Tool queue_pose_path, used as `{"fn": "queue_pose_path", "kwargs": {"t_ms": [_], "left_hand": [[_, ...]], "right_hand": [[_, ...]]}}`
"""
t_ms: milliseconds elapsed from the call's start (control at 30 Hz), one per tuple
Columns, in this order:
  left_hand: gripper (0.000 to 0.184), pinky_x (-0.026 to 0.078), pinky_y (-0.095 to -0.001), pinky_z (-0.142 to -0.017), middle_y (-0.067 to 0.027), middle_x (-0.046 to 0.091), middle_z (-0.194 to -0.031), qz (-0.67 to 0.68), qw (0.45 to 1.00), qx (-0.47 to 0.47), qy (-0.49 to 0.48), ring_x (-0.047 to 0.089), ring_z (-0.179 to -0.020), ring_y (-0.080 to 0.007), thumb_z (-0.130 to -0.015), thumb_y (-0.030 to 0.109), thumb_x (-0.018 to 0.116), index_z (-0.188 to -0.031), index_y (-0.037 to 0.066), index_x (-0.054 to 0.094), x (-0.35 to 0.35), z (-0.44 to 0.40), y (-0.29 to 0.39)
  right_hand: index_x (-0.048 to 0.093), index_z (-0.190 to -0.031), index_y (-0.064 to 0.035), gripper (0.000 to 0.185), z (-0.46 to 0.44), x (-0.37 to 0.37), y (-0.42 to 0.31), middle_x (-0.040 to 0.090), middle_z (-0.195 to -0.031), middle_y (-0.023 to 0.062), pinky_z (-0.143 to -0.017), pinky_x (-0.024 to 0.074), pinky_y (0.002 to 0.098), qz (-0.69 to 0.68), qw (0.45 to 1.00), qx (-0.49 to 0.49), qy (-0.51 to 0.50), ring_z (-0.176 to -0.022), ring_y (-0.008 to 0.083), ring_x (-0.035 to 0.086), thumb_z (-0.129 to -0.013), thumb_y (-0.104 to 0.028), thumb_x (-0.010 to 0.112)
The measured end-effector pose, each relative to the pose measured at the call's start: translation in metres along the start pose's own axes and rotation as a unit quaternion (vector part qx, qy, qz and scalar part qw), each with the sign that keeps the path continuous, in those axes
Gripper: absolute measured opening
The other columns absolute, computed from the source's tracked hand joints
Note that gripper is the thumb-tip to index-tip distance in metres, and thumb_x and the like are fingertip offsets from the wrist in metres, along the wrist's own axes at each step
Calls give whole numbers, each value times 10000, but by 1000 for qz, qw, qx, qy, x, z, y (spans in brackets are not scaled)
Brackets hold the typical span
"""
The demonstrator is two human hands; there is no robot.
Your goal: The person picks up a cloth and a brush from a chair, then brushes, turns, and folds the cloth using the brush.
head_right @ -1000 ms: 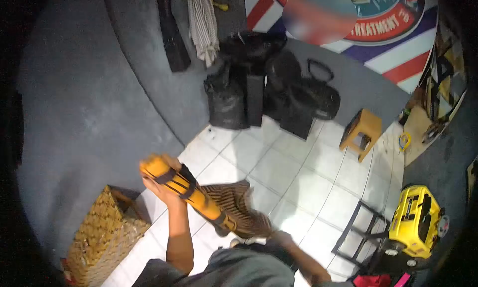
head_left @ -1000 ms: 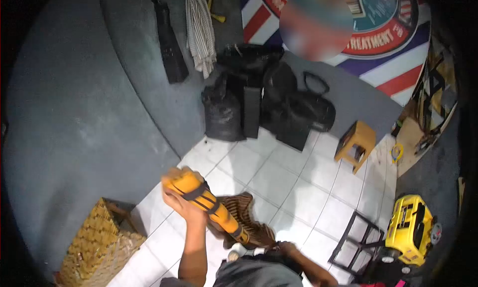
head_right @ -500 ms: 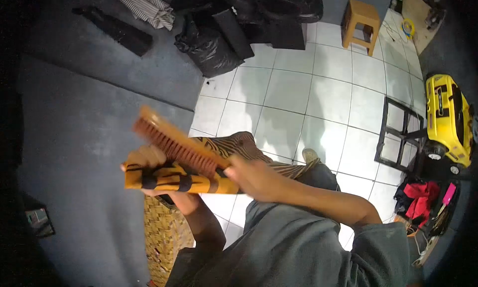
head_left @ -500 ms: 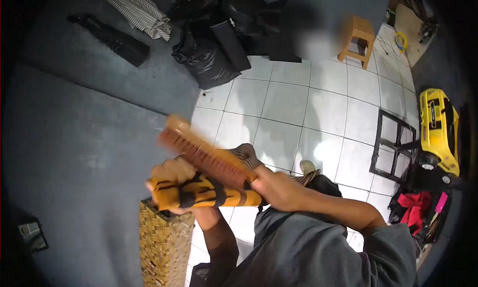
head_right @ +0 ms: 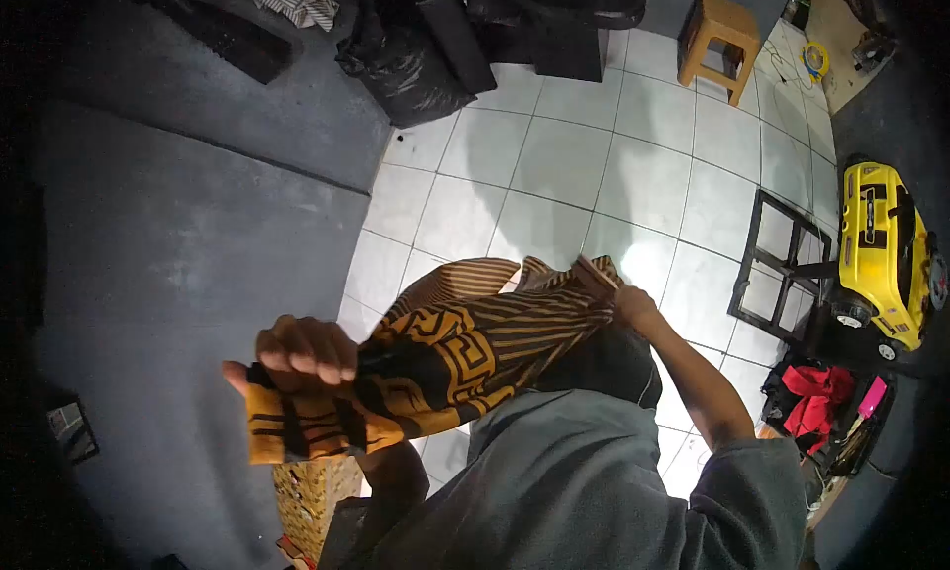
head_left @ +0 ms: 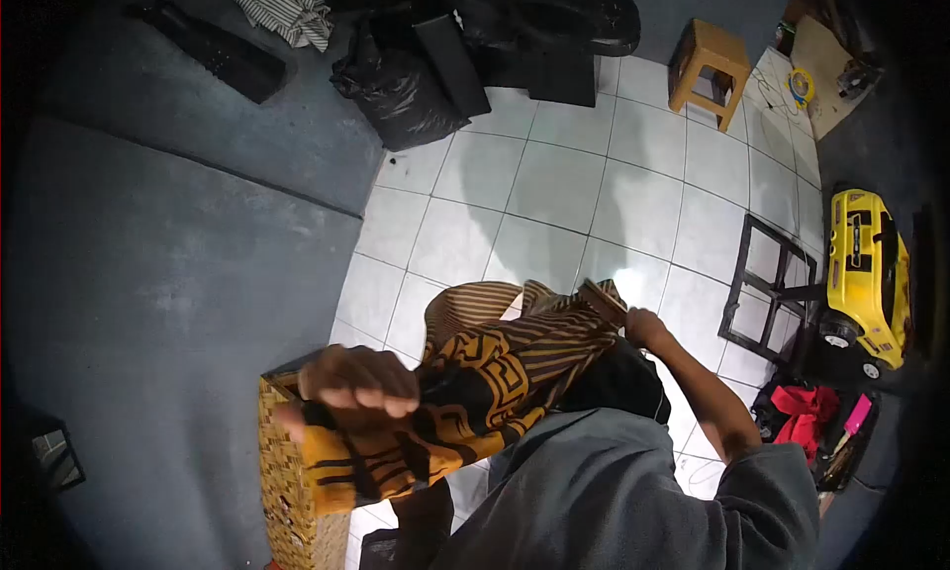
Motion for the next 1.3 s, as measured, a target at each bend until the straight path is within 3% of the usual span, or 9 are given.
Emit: {"fn": "queue_pose_path", "kwargs": {"t_ms": [233,367,500,633,833,967,1100,1233,1300], "left_hand": [[568,211,-265,-297,-37,305,-429,84,994,-39,-58,301,-323,-138,-901,437,413,-505,35,346,21,-17,-25],[542,237,-268,-302,-34,325,-453,116,985,-25,-127,324,-348,-133,-904,438,402,-520,58,360,32,-34,3],[497,263,-263,-309,-36,336,-453,111,988,25,-107,341,-355,-136,-903,412,404,-539,75,388,31,-20,57],[471,270,-258,-301,-38,344,-444,88,990,98,-45,339,-343,-130,-898,390,405,-538,86,397,36,-9,90],[440,285,-260,-301,-40,351,-439,131,984,115,-24,342,-336,-133,-882,379,399,-544,98,403,22,-8,64],[473,269,-238,-300,-33,357,-479,40,993,107,40,341,-352,-123,-920,416,319,-575,96,371,14,-21,34],[465,287,-231,-317,-39,373,-511,93,990,102,5,362,-379,-119,-935,419,301,-615,95,395,13,-33,25],[450,352,-262,-379,-52,409,-563,88,991,97,-34,426,-466,-140,-933,420,314,-677,76,449,20,-34,43],[445,363,-270,-399,-54,417,-577,52,993,103,-32,439,-493,-146,-932,420,317,-695,72,460,27,-29,59]], "right_hand": [[566,-1033,-2,376,101,-199,-176,446,-639,2,-551,388,221,-460,763,-414,-188,-564,91,392,-927,-333,423],[578,-1031,-22,325,91,-157,-188,499,-683,-8,-517,377,205,-425,731,-338,-414,-578,69,425,-934,-281,408],[587,-1046,-34,468,-28,14,-76,637,-852,100,-620,488,293,-25,944,-265,-198,-738,177,623,-842,-444,492],[637,-913,-56,316,-20,39,25,641,-902,148,-713,506,408,118,989,17,-85,-844,275,630,-792,-323,521],[621,-880,-14,393,-23,-31,-1,623,-810,218,-688,482,391,-121,992,-44,9,-817,299,624,-779,-391,573],[553,-867,-28,466,66,-146,-142,480,-631,1,-462,380,224,-600,759,-162,-193,-520,80,434,-934,-430,327],[560,-900,-46,392,119,-157,-212,472,-630,-12,-429,351,182,-558,650,-338,-389,-512,53,431,-936,-385,366],[551,-1045,-43,397,40,-65,-173,608,-787,102,-608,472,327,-316,839,-435,-76,-648,216,584,-922,-385,393],[555,-1080,-59,402,-16,23,-97,621,-933,132,-735,468,392,-72,953,-275,-109,-832,291,605,-895,-392,428]]}}
Point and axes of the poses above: each hand's wrist, its own z-axis away from the middle knuckle, its own x-axis out of the palm, y = z × x, the point moved 6 cm from there along -z, towards the middle knuckle
